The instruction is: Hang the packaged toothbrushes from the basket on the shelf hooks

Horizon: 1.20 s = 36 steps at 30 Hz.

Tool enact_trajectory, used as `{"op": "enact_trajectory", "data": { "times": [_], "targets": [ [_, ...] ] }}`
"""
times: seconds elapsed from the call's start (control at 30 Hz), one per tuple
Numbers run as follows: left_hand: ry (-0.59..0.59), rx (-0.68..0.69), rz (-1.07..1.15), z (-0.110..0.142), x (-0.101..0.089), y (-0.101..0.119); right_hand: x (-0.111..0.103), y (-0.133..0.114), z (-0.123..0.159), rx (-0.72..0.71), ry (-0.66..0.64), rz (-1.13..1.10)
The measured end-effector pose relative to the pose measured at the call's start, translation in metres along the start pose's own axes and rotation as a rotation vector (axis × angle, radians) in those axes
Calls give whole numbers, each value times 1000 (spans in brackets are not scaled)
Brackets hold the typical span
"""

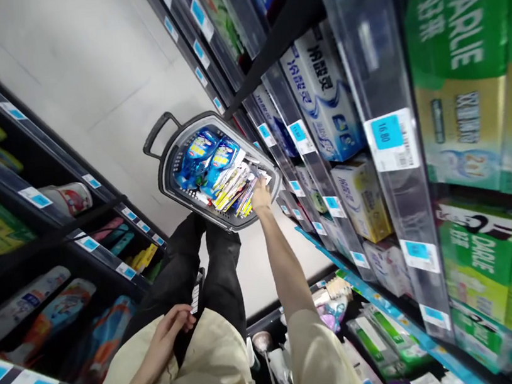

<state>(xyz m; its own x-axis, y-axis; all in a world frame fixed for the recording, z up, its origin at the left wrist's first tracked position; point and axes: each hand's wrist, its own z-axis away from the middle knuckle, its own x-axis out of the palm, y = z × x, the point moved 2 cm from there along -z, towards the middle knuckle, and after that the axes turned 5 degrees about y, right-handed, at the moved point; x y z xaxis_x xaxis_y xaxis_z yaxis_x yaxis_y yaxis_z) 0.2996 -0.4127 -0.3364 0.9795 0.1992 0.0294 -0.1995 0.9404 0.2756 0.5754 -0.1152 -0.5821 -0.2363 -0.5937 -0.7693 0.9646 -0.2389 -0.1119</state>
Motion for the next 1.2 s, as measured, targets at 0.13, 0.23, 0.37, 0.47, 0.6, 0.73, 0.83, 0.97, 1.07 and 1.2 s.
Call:
{"op": "enact_trajectory", "data": {
  "times": [0.13,0.23,0.37,0.47,0.6,0.73,0.83,0.97,1.07,1.2],
  "targets": [
    [0,76,18,-1,-5,3,-6,-28,58,36,72,-96],
    [5,144,26,1,-7,17,-28,-50,121,41,137,-217],
    [-15,169,59,6,0,59,-68,-87,212,-59,220,-396],
    [-32,184,145,14,13,104,-105,-120,275,-219,257,-486],
    [-89,253,333,32,26,171,-158,-163,346,-445,275,-512],
    [-126,446,494,63,24,228,-193,-185,383,-598,282,-455],
    [-182,561,542,91,17,248,-208,-186,388,-620,365,-443],
    [-253,641,530,119,8,249,-219,-182,388,-667,417,-423],
    [-208,708,492,130,2,244,-222,-179,393,-770,420,-425],
    [-111,795,400,133,-3,238,-220,-171,402,-915,403,-495]
  ]
}}
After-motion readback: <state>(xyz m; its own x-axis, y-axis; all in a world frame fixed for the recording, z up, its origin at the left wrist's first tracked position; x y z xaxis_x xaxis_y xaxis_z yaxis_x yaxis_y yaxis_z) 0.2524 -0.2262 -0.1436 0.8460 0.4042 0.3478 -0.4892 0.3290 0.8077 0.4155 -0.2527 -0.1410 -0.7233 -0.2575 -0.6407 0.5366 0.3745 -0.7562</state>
